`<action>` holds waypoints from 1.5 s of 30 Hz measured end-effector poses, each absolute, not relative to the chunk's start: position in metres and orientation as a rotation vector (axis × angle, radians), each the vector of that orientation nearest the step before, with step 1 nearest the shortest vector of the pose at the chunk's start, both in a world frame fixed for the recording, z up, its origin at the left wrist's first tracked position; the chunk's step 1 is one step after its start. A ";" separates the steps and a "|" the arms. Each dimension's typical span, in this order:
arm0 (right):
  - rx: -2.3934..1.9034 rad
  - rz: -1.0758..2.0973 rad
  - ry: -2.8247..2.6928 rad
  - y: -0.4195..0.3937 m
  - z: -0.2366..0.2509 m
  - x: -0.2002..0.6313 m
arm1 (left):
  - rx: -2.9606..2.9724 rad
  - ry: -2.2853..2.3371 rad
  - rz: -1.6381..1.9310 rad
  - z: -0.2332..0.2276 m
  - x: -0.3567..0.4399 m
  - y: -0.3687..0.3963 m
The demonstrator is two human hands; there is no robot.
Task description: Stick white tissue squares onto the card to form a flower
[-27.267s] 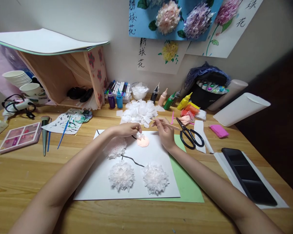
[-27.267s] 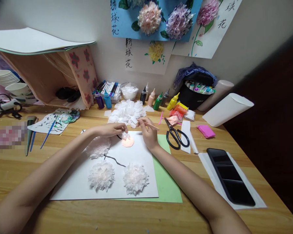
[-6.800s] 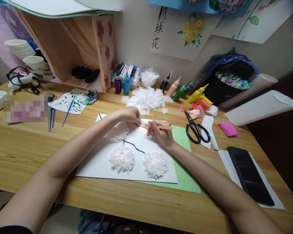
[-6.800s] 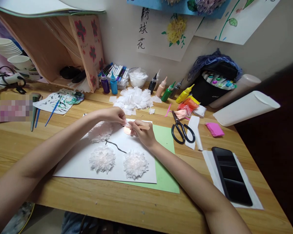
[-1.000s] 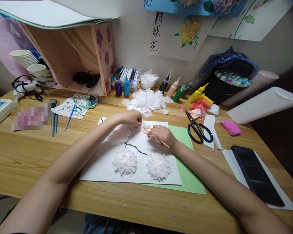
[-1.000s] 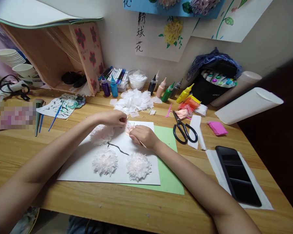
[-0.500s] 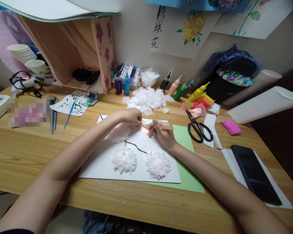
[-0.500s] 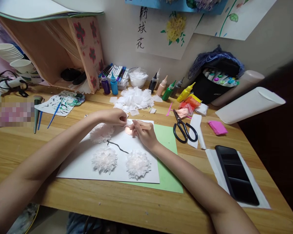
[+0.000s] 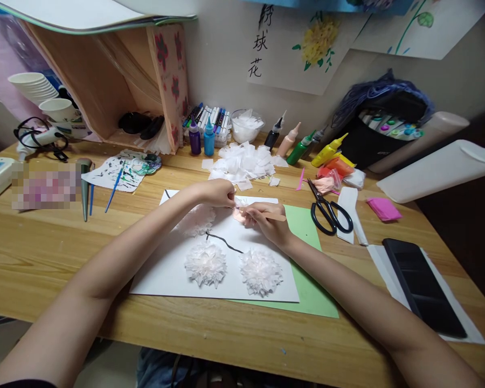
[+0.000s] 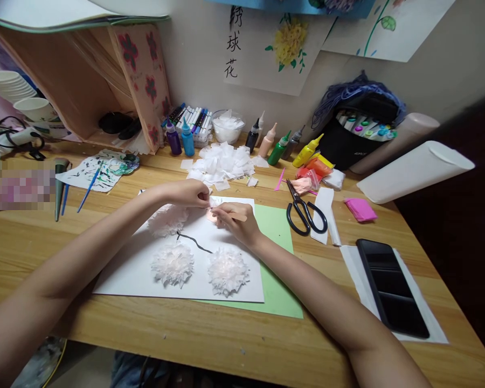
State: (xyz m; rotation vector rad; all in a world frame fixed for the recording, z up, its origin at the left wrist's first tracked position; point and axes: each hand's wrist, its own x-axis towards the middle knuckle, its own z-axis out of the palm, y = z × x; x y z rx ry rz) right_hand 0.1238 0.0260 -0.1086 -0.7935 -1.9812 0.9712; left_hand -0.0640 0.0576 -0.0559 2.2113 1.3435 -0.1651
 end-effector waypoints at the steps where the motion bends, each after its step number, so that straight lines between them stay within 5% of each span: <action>1: -0.806 0.980 -1.977 0.026 -0.108 0.123 | 2.213 1.344 -0.164 -0.056 -0.064 0.058; 28: -0.972 1.308 -1.706 0.030 -0.111 0.121 | 2.165 1.315 -0.184 -0.057 -0.068 0.060; 34: -0.877 1.097 -1.837 0.028 -0.109 0.122 | 2.131 1.312 -0.164 -0.058 -0.068 0.061; 45: -0.919 1.209 -1.816 0.027 -0.109 0.120 | 2.142 1.330 -0.172 -0.057 -0.066 0.061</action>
